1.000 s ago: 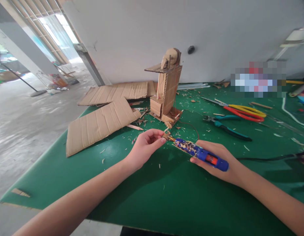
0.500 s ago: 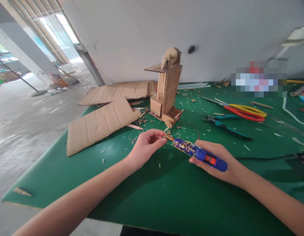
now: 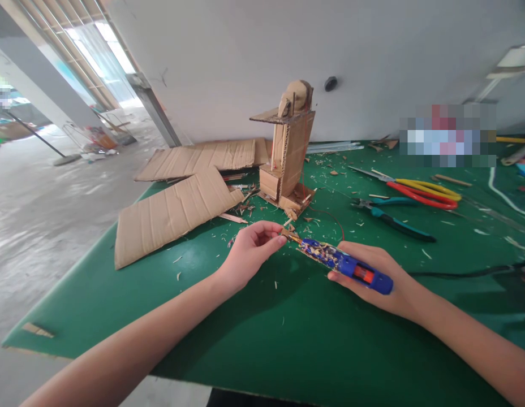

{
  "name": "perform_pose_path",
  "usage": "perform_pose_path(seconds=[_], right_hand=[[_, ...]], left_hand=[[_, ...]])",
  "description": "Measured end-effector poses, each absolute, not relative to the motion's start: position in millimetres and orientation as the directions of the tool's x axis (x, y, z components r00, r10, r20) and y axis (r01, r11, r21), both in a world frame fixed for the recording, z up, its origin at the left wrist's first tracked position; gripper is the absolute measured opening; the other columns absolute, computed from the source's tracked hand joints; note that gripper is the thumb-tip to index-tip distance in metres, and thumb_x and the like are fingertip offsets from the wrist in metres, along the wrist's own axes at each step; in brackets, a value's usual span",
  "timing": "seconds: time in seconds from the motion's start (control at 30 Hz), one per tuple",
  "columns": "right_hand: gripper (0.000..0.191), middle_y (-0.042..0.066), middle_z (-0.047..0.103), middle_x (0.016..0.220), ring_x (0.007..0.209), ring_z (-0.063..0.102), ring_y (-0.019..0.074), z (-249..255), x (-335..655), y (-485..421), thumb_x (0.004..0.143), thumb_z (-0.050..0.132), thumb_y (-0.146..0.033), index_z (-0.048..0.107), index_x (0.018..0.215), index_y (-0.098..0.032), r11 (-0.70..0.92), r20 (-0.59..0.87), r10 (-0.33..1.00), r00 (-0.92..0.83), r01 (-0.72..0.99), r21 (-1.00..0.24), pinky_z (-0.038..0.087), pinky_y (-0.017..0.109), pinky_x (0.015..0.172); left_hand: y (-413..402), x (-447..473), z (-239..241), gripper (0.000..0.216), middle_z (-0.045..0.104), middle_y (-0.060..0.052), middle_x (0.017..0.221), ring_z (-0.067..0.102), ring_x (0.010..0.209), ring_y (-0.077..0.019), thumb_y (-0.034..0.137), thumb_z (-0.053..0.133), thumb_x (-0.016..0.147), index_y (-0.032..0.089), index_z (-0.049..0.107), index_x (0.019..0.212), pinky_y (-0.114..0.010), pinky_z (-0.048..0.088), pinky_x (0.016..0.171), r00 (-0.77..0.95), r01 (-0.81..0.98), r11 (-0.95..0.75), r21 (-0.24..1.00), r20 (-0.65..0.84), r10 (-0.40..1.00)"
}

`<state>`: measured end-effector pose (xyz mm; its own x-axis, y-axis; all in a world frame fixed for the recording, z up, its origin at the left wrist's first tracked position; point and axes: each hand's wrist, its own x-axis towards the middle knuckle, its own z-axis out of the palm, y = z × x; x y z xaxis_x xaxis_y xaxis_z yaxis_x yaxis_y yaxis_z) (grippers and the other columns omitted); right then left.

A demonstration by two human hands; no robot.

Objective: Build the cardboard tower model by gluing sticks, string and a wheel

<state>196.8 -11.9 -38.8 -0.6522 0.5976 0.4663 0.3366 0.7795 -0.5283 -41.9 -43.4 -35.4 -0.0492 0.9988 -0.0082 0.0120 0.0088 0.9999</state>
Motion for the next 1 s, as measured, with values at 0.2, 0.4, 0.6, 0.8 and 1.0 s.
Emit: perform_pose_path(seconds=[0.2,0.4,0.6,0.8,1.0], right_hand=[[0.014,0.0,0.059,0.07,0.057,0.052,0.0121,-49.5,197.9,-4.1,0.085,0.059,-0.034,0.055,0.079,-0.023,0.791,0.484,0.59,-0.646,0.344,-0.505,0.043,0.025,0.054],[0.015,0.0,0.059,0.068,0.057,0.052,0.0121,-50.6,199.0,-2.5,0.085,0.059,-0.035,0.055,0.079,-0.023,0.79,0.487,0.593,-0.641,0.35,-0.503,0.042,0.024,0.054],[0.019,0.0,0.058,0.069,0.057,0.051,0.0114,-47.6,198.7,-3.7,0.086,0.058,-0.036,0.051,0.075,-0.022,0.795,0.496,0.587,-0.64,0.341,-0.502,0.042,0.023,0.053],[0.018,-0.002,0.054,0.066,0.054,0.049,0.0104,-41.7,194.9,-3.3,0.085,0.059,-0.035,0.049,0.077,-0.022,0.763,0.442,0.632,-0.636,0.416,-0.494,0.041,0.023,0.051],[0.032,0.005,0.066,0.083,0.067,0.063,0.0198,-35.0,211.4,17.7,0.085,0.055,-0.045,0.056,0.107,-0.022,0.612,0.472,0.77,-0.43,0.708,-0.353,0.045,0.029,0.055]], left_hand=[[-44.3,-41.1,-34.7,0.027,0.056,0.001,0.071,0.047,0.06,-0.0071,0.033,0.072,0.072,0.015,0.063,0.09,-0.02,0.036,0.052,-0.028,0.015,0.004,1.0,-0.003,1.0],[-44.3,-40.9,-34.3,0.025,0.057,0.001,0.072,0.046,0.059,-0.0066,0.033,0.071,0.073,0.016,0.063,0.089,-0.02,0.034,0.051,-0.051,0.007,0.005,1.0,-0.004,0.999],[-43.8,-41.6,-34.7,0.024,0.055,0.002,0.07,0.041,0.055,-0.0045,0.032,0.071,0.074,0.015,0.062,0.089,-0.019,0.03,0.048,-0.046,-0.047,0.007,0.999,-0.009,0.999],[-44.1,-43.0,-35.3,0.027,0.056,0.002,0.07,0.041,0.054,-0.0042,0.034,0.072,0.074,0.016,0.062,0.09,-0.018,0.029,0.046,-0.035,-0.082,0.011,0.997,-0.013,0.999],[-45.5,-43.5,-29.7,0.026,0.057,0.002,0.072,0.045,0.056,-0.0055,0.033,0.072,0.073,0.016,0.061,0.089,-0.019,0.035,0.05,-0.048,-0.039,-0.026,0.999,0.024,0.999]])
